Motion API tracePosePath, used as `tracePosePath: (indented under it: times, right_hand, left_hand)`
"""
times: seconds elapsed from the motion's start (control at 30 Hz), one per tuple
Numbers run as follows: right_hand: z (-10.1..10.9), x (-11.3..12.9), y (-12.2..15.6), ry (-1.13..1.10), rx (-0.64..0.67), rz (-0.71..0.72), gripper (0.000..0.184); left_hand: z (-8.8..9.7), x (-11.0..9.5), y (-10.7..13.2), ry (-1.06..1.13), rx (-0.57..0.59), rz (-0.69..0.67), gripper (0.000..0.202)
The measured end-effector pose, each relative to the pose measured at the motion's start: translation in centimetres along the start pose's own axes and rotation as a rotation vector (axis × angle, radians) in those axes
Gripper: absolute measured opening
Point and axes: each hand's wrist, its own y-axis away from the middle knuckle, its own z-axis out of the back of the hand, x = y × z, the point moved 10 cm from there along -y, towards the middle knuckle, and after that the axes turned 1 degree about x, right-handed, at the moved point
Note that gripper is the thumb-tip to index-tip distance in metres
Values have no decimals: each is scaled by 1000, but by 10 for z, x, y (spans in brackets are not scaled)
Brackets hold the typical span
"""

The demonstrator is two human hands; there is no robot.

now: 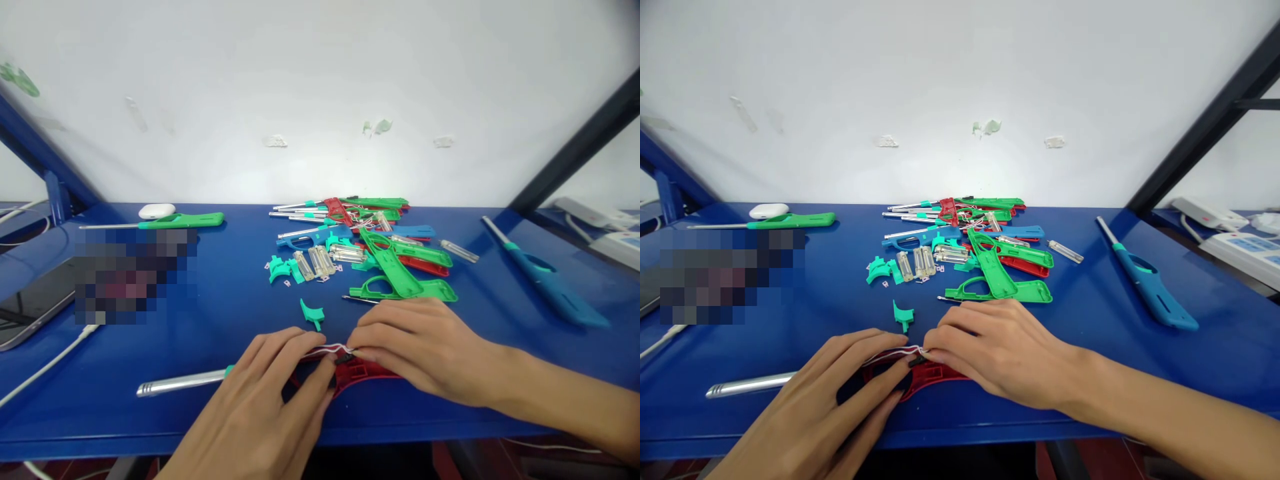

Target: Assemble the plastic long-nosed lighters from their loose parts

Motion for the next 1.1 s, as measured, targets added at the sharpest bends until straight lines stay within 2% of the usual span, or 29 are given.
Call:
tracePosePath:
  times: [0.3,0.47,0.6,0.67,1.1]
  right_hand:
    - [-2,0,1,-13,-4,21,25]
    - [0,1,2,-29,-11,18,21]
    - [4,2,2,-38,-26,8,21]
    - [5,3,2,-50,-31,7,21]
    - [0,7,4,-90,19,9,21]
  left_hand:
    - [3,-10,11,-95,4,-95,39]
    - [-9,2,18,-38,60,17,33]
    - [-5,18,20,-27,-15,151,34]
    - [-3,21,19,-24,-40,165,33]
    - [-4,22,14,69,-21,164,29]
